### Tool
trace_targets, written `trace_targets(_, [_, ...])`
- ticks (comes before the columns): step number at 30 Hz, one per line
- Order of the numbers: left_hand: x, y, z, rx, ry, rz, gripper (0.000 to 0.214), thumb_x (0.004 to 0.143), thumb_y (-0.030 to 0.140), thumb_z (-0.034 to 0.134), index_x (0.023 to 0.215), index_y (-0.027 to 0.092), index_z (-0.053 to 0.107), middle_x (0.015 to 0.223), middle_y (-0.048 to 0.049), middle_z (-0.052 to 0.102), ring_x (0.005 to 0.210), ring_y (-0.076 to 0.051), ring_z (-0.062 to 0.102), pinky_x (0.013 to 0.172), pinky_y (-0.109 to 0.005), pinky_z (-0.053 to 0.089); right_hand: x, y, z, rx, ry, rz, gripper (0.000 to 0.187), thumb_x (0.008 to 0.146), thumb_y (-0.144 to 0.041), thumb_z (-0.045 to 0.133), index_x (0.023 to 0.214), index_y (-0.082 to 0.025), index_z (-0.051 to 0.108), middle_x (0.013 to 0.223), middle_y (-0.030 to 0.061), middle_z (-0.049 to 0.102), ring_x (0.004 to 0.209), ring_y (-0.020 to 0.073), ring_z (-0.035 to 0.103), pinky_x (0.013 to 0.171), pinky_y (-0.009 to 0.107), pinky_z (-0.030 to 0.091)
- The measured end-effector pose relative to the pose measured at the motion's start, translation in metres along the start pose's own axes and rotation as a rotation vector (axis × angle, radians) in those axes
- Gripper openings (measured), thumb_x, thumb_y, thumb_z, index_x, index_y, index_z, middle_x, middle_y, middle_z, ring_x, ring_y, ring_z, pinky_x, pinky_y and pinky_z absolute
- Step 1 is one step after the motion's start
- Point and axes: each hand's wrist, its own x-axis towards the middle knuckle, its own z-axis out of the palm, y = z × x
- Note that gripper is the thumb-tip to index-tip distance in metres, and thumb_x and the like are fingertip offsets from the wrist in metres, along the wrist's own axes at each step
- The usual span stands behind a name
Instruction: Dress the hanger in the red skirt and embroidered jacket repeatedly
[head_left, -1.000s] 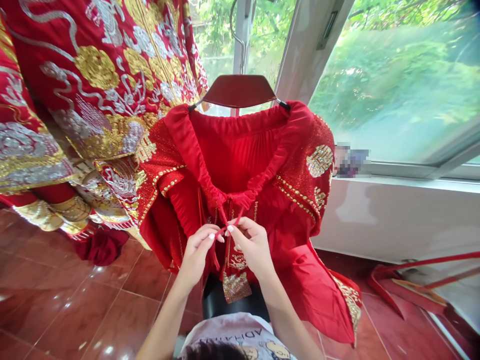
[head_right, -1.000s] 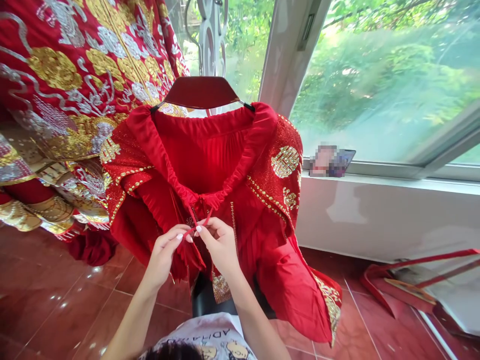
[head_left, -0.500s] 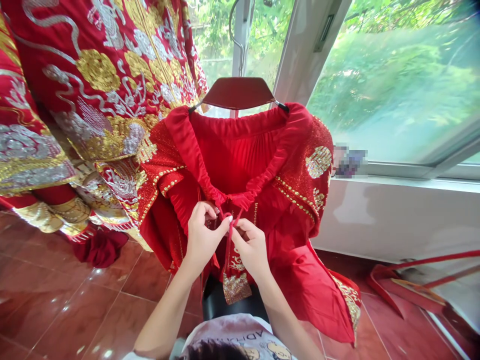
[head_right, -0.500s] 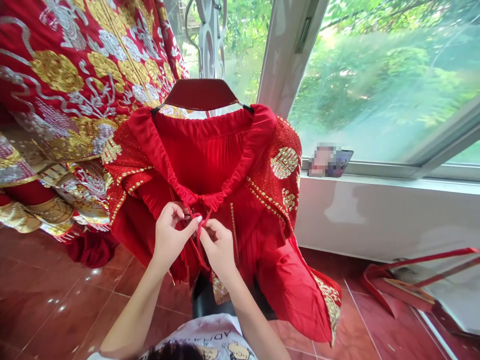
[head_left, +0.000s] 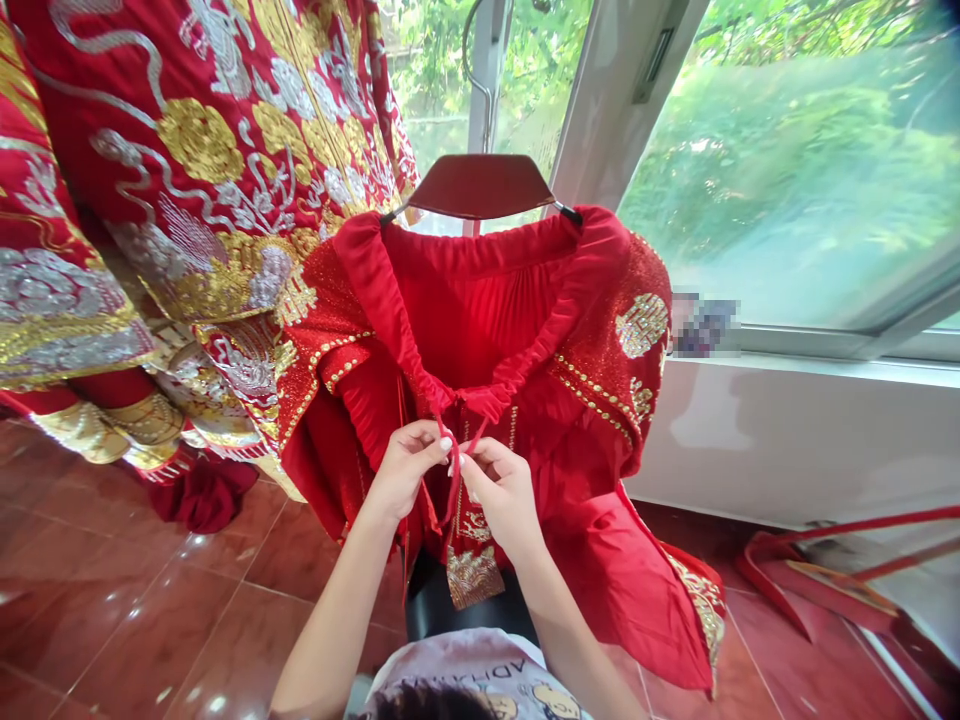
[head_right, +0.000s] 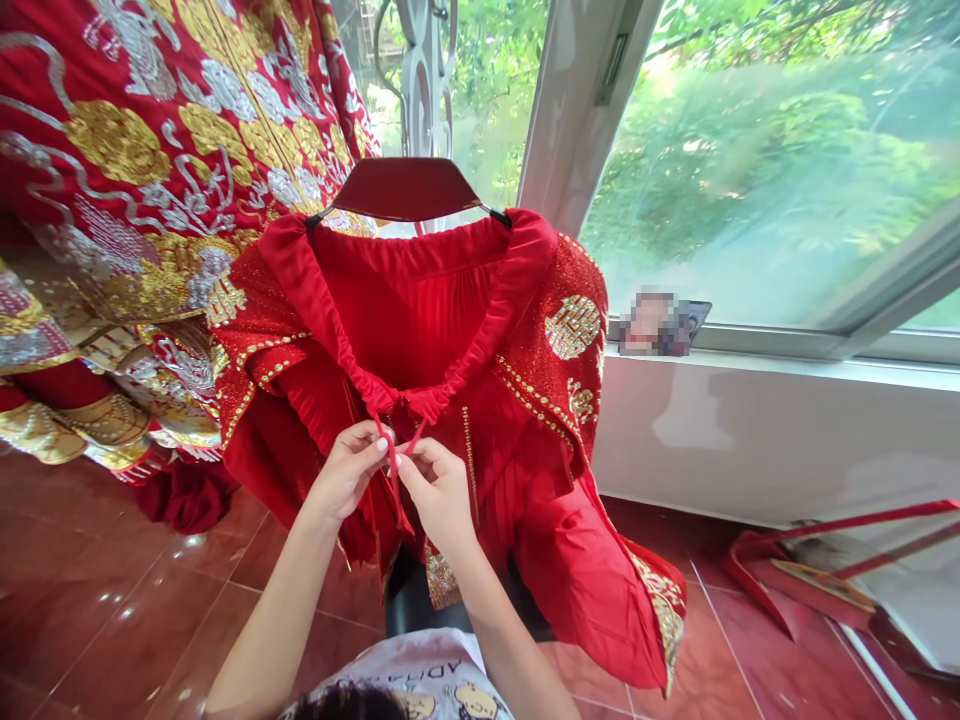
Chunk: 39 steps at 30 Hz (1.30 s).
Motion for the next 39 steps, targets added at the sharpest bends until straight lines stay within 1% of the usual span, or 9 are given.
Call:
trace_targets(4, [0.001, -0.003, 0.004, 0.063, 0.132, 0.116, 0.018, 0.065, 0.024, 0.076, 0.066, 0.016, 0.061, 0.069, 0.0025, 0.063, 0.062, -0.007, 0.057, 0.063, -0.020, 0.048, 0.000, -0.002, 0.004, -0.001, 0.012, -0.010, 0.020, 0.077, -0.036, 0.065, 0.077, -0.017, 0.063, 0.062, -0.0010, 0.059, 0.049, 0.0069, 0.045, 0.044, 0.019, 0.037])
trace_targets(8, [0.004, -0.002, 0.015, 0.064, 0.217, 0.185, 0.019, 0.060, 0.015, 0.065, 0.056, 0.017, 0.046, 0.074, 0.0007, 0.067, 0.066, -0.011, 0.062, 0.069, -0.026, 0.052, 0.000, -0.001, 0.008, -0.015, 0.009, -0.033, 0.020, 0.076, -0.037, 0.065, 0.077, -0.017, 0.064, 0.062, -0.0004, 0.060, 0.052, 0.0088, 0.049, 0.048, 0.021, 0.042])
trace_targets(14, [0.003, -0.004, 0.017, 0.018, 0.180, 0.150, 0.027, 0.064, 0.020, 0.073, 0.063, 0.018, 0.046, 0.063, 0.0032, 0.065, 0.062, -0.011, 0.064, 0.063, -0.023, 0.050, 0.001, -0.001, 0.003, -0.017, 0.009, -0.033, 0.019, 0.077, -0.036, 0.064, 0.076, -0.017, 0.063, 0.067, 0.0005, 0.063, 0.054, 0.0086, 0.050, 0.051, 0.021, 0.044])
trace_targets(19, [-0.001, -0.007, 0.006, -0.004, 0.149, 0.140, 0.037, 0.060, 0.030, 0.084, 0.076, 0.018, 0.054, 0.063, 0.0045, 0.064, 0.059, -0.008, 0.059, 0.060, -0.019, 0.047, 0.002, -0.003, 0.001, -0.006, -0.005, -0.018, 0.021, 0.077, -0.037, 0.065, 0.074, -0.016, 0.062, 0.063, -0.0007, 0.061, 0.049, 0.0069, 0.045, 0.047, 0.020, 0.040])
trace_targets(26, [-0.005, -0.010, -0.013, -0.075, 0.089, 0.025, 0.036, 0.061, 0.036, 0.083, 0.076, 0.018, 0.056, 0.065, 0.0045, 0.058, 0.061, -0.007, 0.054, 0.063, -0.020, 0.046, 0.002, -0.002, 0.003, 0.039, -0.036, 0.025, 0.023, 0.076, -0.040, 0.067, 0.077, -0.017, 0.063, 0.063, 0.0000, 0.063, 0.048, 0.0074, 0.047, 0.043, 0.020, 0.038])
trace_targets(29, [-0.008, -0.008, -0.017, 0.201, 0.141, 0.168, 0.025, 0.067, 0.031, 0.075, 0.081, 0.018, 0.059, 0.067, 0.0030, 0.058, 0.063, -0.010, 0.054, 0.064, -0.023, 0.045, 0.002, -0.001, 0.002, 0.022, -0.027, 0.011, 0.022, 0.077, -0.038, 0.066, 0.078, -0.017, 0.064, 0.065, 0.0008, 0.064, 0.052, 0.0084, 0.051, 0.047, 0.020, 0.041])
trace_targets(35, [-0.016, -0.007, -0.007, 1.301, 0.434, 0.549, 0.013, 0.074, 0.013, 0.055, 0.079, 0.020, 0.065, 0.079, -0.0048, 0.065, 0.078, -0.021, 0.056, 0.075, -0.033, 0.044, 0.003, -0.002, 0.004, -0.034, -0.016, -0.033, 0.022, 0.078, -0.039, 0.065, 0.079, -0.017, 0.064, 0.067, 0.0011, 0.066, 0.059, 0.0115, 0.059, 0.057, 0.023, 0.049])
trace_targets(37, [-0.016, -0.009, -0.002, 1.478, 0.515, 0.525, 0.014, 0.074, 0.013, 0.053, 0.078, 0.020, 0.065, 0.081, -0.0071, 0.065, 0.078, -0.023, 0.056, 0.072, -0.033, 0.043, 0.002, -0.002, 0.006, -0.047, -0.012, -0.043, 0.021, 0.079, -0.038, 0.065, 0.079, -0.017, 0.063, 0.070, 0.0019, 0.067, 0.063, 0.0122, 0.061, 0.059, 0.024, 0.051])
trace_targets(39, [-0.014, -0.011, 0.001, 1.579, 0.536, 0.413, 0.015, 0.075, 0.013, 0.052, 0.080, 0.020, 0.065, 0.083, -0.0080, 0.064, 0.079, -0.024, 0.057, 0.069, -0.033, 0.042, 0.002, -0.003, 0.007, -0.048, -0.013, -0.049, 0.020, 0.079, -0.037, 0.064, 0.080, -0.017, 0.063, 0.072, 0.0026, 0.068, 0.065, 0.0129, 0.063, 0.062, 0.024, 0.052])
